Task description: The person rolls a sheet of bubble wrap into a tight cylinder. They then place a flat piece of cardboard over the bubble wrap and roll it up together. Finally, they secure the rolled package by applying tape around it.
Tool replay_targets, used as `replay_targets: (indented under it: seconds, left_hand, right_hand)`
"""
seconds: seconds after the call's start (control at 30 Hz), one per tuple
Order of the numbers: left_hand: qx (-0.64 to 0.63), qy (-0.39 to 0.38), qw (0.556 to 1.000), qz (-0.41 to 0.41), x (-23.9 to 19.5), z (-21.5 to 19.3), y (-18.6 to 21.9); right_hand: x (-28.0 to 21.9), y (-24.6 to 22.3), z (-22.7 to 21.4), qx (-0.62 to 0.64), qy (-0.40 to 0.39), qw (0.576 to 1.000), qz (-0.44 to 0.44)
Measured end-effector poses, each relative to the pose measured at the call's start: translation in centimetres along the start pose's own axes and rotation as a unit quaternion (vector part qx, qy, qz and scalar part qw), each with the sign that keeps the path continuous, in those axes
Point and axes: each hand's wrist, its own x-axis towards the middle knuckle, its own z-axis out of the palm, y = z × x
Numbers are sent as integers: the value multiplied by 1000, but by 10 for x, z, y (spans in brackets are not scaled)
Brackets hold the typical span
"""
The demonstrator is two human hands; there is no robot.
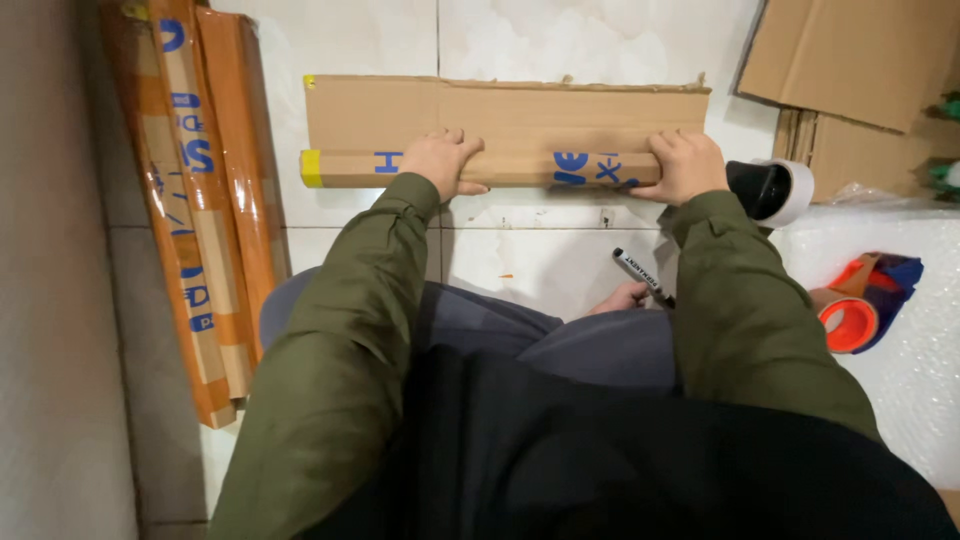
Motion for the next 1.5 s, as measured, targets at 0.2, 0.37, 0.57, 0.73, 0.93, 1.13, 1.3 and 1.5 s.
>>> replay_targets:
  seconds: [0.2,0.37,0.57,0.73,0.93,1.13,1.3,1.5]
  left_hand:
    - [-21,0,1000,-4,0,3,-1]
    - [-34,29,999,13,-16,12,-18]
    - [31,34,998,-50,-94,-27,-84]
    - [124,99,984,-82,-121,-27,-111]
    - [75,43,993,-78,-102,-4,-129]
    - [21,56,991,-119,-58,-2,-51]
    - [86,139,986,29,-3,30,19]
    - [54,80,995,18,-4,16,19]
  right_hand:
    - [55,-90,-10,37,99,992,-66]
    - [53,-92,-11,35,90,994,-48]
    - [51,-91,-4,24,72,996,-35]
    - [55,-92,-11,24,64,997,-34]
    - [56,-90,-8,30,50,998,-38]
    - [57,-90,-8,39,65,997,-27]
    - [55,-86,2,37,43,998,-40]
    - [56,-89,-3,52,55,997,-18]
